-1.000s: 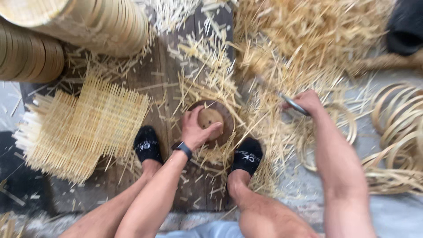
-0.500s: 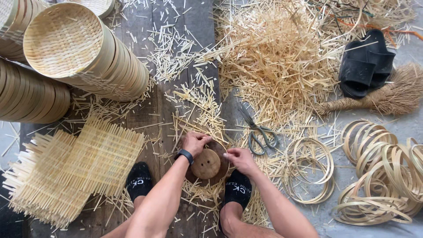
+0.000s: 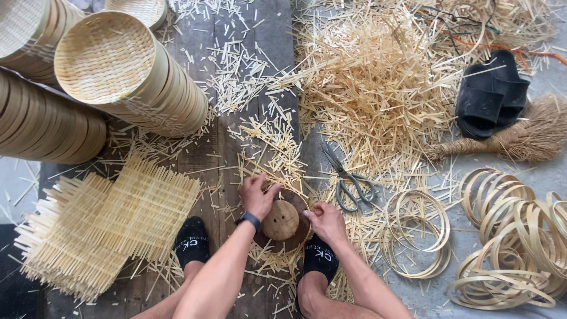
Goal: The person sits on the floor of a bamboo workshop and finishes woven bamboo basket lids. They hold a woven disc on a round wooden mold, trim the overhanging edge with scissors, fit and press a thin bamboo rim ring around the edge, then stack the finished basket with others.
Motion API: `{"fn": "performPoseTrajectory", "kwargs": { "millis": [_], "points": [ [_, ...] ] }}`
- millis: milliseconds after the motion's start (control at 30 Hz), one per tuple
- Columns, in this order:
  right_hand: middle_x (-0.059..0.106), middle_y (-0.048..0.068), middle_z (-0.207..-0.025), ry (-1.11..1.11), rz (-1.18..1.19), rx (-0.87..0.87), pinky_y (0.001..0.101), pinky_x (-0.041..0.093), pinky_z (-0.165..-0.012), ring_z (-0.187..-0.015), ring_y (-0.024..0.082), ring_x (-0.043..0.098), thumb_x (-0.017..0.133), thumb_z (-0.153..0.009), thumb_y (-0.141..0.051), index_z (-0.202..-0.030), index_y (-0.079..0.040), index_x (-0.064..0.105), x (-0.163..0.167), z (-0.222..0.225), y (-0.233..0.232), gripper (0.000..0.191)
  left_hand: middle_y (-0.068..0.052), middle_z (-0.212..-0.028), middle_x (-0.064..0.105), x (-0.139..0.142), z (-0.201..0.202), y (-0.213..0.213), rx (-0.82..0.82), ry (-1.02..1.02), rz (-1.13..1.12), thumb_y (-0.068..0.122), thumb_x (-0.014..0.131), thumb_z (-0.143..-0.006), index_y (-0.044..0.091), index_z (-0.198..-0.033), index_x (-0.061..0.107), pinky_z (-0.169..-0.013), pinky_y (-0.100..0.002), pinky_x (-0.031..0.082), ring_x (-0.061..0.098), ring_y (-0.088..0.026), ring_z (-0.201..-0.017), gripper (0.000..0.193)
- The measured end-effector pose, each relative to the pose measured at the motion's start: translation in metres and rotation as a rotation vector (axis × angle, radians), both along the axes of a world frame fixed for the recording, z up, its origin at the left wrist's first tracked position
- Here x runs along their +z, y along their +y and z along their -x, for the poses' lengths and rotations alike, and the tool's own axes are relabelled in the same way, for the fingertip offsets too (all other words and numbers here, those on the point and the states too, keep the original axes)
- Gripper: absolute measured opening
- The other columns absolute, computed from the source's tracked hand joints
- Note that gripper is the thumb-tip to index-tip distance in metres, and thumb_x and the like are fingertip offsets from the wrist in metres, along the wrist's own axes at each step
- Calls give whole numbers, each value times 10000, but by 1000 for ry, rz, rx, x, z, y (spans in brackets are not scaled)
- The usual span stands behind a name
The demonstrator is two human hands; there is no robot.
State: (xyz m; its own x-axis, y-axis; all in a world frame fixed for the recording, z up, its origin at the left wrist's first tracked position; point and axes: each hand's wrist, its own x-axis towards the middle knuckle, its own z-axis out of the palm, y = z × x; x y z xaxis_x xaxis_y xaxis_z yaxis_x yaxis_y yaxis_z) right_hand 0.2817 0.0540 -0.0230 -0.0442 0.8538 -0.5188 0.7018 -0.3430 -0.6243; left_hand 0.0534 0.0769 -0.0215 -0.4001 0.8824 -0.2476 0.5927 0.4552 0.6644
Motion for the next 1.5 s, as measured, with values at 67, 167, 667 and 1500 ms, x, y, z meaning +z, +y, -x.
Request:
{"fn": "performPoseTrajectory", "kwargs": {
  "millis": [67, 167, 667, 1500],
  "points": [
    [772, 119, -967, 117, 206, -99, 294, 615, -657, -768, 157, 740, 810, -879, -249, -1147, -4, 713, -1, -5, -9, 376, -217, -1157, 642, -7, 13, -27, 94, 106, -27, 460, 787, -864, 124, -1165, 771, -896, -500, 493, 619, -363, -1050, 452],
    [774, 102, -901, 305, 233, -202, 295, 639, -593, -723, 158, 736, 792, -849, -155, -1087, 20, 731, -14, -10, -12, 302, -132, -1014, 816, -22, 30, -55, 314, -383, 223, 354, 797, -835, 40, -1133, 785, -864, -361, 575, 752, -224, -913, 433],
    [772, 128, -905, 795, 532, -441, 333, 665, -641, -736, 223, 763, 724, -861, -69, -1007, 15, 708, 27, 1, -19, 170, -149, -1019, 795, 20, 27, -86, 745, -1421, 315, 236, 650, -913, -37, -1205, 645, -777, -436, 624, 772, -259, -853, 399],
    [751, 123, -981, 709, 236, -327, 361, 623, -702, -831, 223, 741, 647, -953, -287, -1288, -72, 577, 160, -19, -135, 404, -89, -1196, 726, 143, 35, -121, 240, -1675, -598, 85, 663, -966, 64, -1263, 611, -850, -436, 605, 706, -245, -1026, 303]
  ]
}}
